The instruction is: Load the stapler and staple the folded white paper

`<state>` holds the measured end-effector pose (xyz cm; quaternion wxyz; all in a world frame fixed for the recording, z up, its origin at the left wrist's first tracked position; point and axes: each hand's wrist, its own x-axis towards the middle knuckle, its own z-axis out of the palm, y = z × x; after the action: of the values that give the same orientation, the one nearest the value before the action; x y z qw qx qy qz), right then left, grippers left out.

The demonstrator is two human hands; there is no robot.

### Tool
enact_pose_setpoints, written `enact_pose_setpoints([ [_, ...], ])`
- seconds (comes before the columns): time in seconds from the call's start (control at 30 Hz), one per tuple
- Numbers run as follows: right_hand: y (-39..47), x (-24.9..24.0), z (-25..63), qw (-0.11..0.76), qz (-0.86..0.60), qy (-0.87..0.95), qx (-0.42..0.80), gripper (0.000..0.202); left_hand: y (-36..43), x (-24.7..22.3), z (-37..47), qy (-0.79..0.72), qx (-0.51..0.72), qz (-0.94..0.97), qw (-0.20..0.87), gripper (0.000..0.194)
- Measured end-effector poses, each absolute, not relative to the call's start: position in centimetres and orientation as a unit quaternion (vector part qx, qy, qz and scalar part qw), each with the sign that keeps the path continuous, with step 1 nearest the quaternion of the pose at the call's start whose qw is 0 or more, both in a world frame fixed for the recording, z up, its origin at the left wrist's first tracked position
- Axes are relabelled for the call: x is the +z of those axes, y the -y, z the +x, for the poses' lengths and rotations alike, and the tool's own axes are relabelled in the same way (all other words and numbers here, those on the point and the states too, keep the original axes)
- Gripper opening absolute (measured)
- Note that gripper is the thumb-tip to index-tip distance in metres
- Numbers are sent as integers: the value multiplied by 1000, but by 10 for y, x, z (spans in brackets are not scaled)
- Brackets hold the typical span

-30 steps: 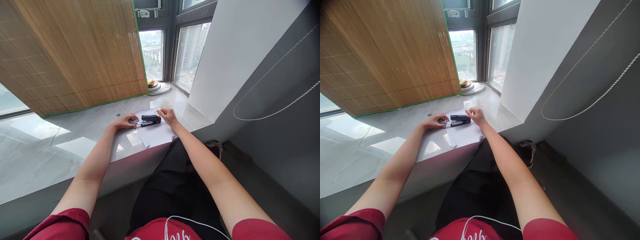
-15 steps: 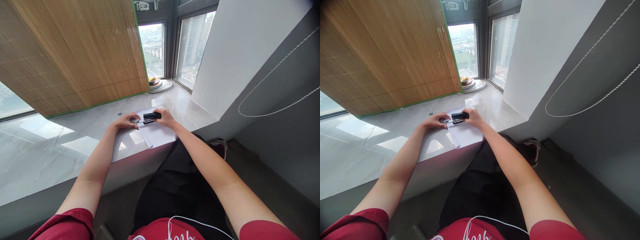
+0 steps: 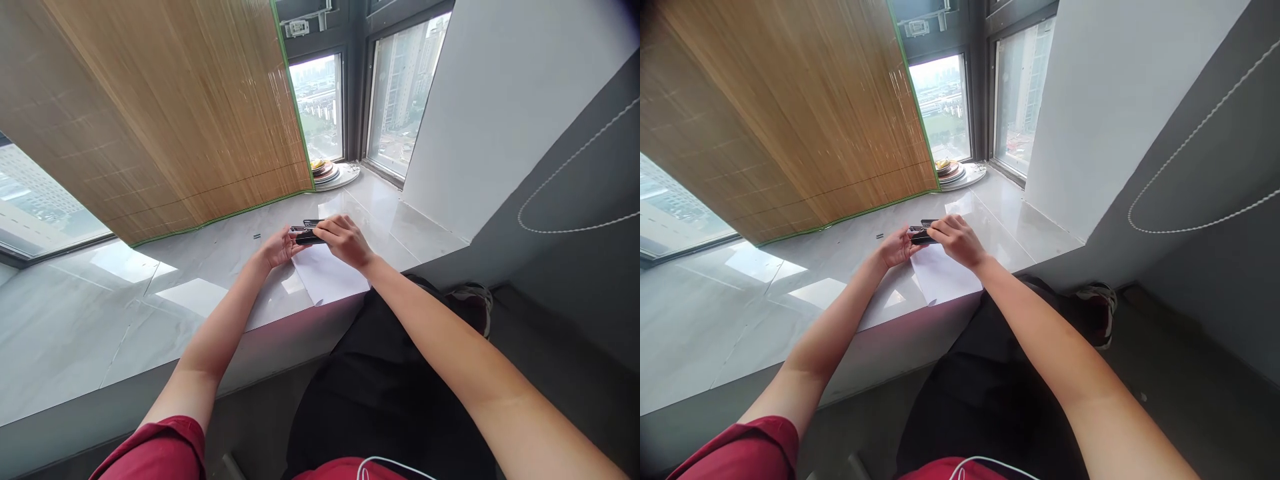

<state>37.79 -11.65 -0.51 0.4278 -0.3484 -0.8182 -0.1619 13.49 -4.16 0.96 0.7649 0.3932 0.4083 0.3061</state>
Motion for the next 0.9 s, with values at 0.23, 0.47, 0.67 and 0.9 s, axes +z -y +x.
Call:
enact_pose_setpoints([
  [0.23,116,-7,376,371,-341,846,-173,39,38,6,131,-413,331,362,767,48],
  [0.47,119,-2,375,462,-416,777,-96,31,39,7,133,-391,395,357,751,36],
  [0.67,106,-3,386,561,-471,656,184,27,31,4,129,-402,458,357,708,36],
  [0.9,99,-13,396,455,-473,695,294,35,33,5,127,-379,492,414,666,24],
])
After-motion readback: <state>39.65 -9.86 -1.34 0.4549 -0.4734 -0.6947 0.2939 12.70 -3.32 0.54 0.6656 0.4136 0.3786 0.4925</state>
